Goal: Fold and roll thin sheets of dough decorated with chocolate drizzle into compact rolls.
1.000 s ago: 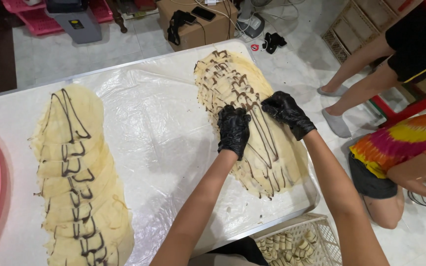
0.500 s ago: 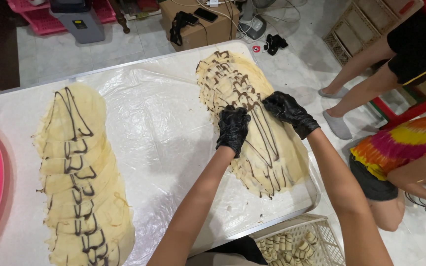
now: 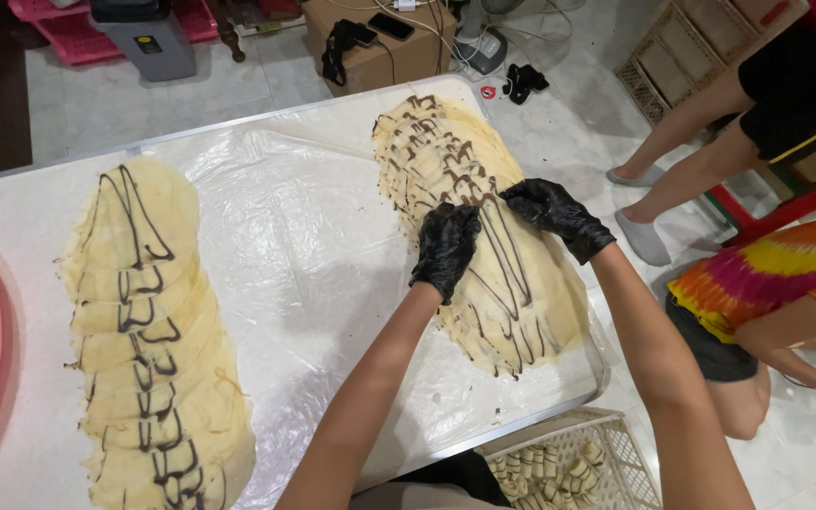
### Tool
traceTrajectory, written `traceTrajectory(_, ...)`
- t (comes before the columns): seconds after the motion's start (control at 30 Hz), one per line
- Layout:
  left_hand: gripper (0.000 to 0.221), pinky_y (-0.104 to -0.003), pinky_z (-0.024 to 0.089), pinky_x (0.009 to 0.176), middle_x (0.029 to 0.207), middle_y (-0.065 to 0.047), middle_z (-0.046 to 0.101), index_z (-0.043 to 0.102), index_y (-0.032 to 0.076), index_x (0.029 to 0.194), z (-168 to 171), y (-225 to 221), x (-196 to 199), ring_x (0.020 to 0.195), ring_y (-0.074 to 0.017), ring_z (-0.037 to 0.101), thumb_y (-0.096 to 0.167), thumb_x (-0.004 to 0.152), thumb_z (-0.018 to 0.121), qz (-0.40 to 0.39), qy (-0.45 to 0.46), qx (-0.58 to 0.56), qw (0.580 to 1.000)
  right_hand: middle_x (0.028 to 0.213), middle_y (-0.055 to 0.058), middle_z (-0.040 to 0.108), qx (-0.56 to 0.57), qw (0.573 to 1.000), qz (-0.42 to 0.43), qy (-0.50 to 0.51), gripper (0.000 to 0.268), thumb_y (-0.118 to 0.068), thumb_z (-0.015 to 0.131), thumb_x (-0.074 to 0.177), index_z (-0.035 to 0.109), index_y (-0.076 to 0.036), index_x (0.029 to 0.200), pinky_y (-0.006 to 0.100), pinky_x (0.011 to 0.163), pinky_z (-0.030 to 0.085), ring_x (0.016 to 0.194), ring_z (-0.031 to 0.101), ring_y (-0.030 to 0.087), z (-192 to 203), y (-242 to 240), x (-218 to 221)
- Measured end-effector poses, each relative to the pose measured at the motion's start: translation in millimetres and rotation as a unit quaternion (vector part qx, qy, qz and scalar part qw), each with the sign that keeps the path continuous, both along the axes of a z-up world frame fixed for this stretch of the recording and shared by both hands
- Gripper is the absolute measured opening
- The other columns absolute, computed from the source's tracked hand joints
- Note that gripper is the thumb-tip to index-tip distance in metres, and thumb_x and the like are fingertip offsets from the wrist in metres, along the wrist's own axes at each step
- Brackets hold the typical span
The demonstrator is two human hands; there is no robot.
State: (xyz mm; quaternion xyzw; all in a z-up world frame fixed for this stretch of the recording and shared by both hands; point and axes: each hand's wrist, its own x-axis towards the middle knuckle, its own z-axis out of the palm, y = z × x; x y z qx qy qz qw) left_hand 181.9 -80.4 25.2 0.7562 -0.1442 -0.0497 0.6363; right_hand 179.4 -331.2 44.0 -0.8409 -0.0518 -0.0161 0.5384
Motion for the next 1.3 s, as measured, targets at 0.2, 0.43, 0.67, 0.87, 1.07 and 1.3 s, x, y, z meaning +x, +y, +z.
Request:
traceTrajectory(0.2, 0.025, -0.036, 0.057, 0.091, 0.108, -0.011, 0.070, 0.072, 0.015, 0.120, -65.5, -18.3, 12.8, 0.106, -0.0296, 0.069, 0.024, 0.098, 0.063, -0.018, -0.186, 0.055, 0.981, 0.126, 0.020, 0.066, -0.196, 0.972, 0.002, -0.129, 0.044, -0.027, 0.079, 0.093, 0.070, -0.013, 0.134, 0.046, 0.092, 0.055, 0.112, 0.065, 0.042, 9.6, 19.1, 0.6)
traceTrajectory(0.43, 0.034, -0.044, 0.041, 0.112, 0.131, -0.010, 0.065, 0.066, 0.022, 0.132, -152.4, -34.6, 29.1, 0.125, -0.0297, 0.058, 0.030, 0.102, 0.054, -0.029, -0.445, 0.148, 0.883, 0.140, 0.013, 0.062, -0.182, 0.953, 0.085, -0.226, 0.035, -0.027, 0.072, 0.096, 0.072, -0.016, 0.129, 0.046, 0.114, 0.042, 0.135, 0.053, 0.038, 42.0, 68.6, -21.6)
traceTrajectory(0.67, 0.036, -0.042, 0.038, 0.122, 0.139, -0.009, 0.065, 0.065, 0.022, 0.136, -145.1, -18.5, 18.2, 0.134, -0.0260, 0.056, 0.036, 0.103, 0.062, 0.066, -0.417, 0.190, 0.886, 0.153, 0.023, 0.050, -0.590, 0.710, 0.152, -0.352, 0.045, -0.020, 0.034, 0.111, 0.046, -0.002, 0.151, 0.044, 0.119, 0.040, 0.142, 0.046, 0.036, -14.6, 9.6, -39.3)
traceTrajectory(0.87, 0.042, -0.035, 0.050, 0.106, 0.120, -0.004, 0.072, 0.065, 0.016, 0.133, -74.2, 10.8, -33.1, 0.115, -0.0223, 0.065, 0.026, 0.093, 0.074, -0.047, -0.228, -0.025, 0.972, 0.143, 0.011, 0.063, -0.413, 0.836, 0.137, -0.335, 0.038, -0.029, 0.052, 0.106, 0.063, -0.010, 0.137, 0.043, 0.106, 0.050, 0.131, 0.059, 0.030, -36.3, -3.6, -76.5)
traceTrajectory(1.07, 0.035, -0.037, 0.051, 0.100, 0.116, -0.005, 0.069, 0.063, 0.014, 0.129, -59.6, 22.7, -80.0, 0.110, -0.0239, 0.065, 0.025, 0.096, 0.069, -0.130, -0.218, -0.037, 0.967, 0.151, 0.010, 0.057, -0.505, 0.751, 0.142, -0.402, 0.042, -0.029, 0.040, 0.109, 0.058, -0.014, 0.144, 0.042, 0.109, 0.048, 0.136, 0.056, 0.029, -47.6, -21.5, -115.7)
traceTrajectory(1.3, 0.028, -0.038, 0.051, 0.093, 0.112, -0.006, 0.066, 0.062, 0.012, 0.125, -29.7, 30.5, -111.8, 0.104, -0.0256, 0.064, 0.024, 0.100, 0.063, -0.214, -0.207, -0.055, 0.953, 0.157, 0.014, 0.048, -0.512, 0.762, 0.176, -0.354, 0.047, -0.028, 0.039, 0.108, 0.049, -0.010, 0.149, 0.047, 0.116, 0.042, 0.144, 0.047, 0.033, -61.3, -23.0, -181.0)
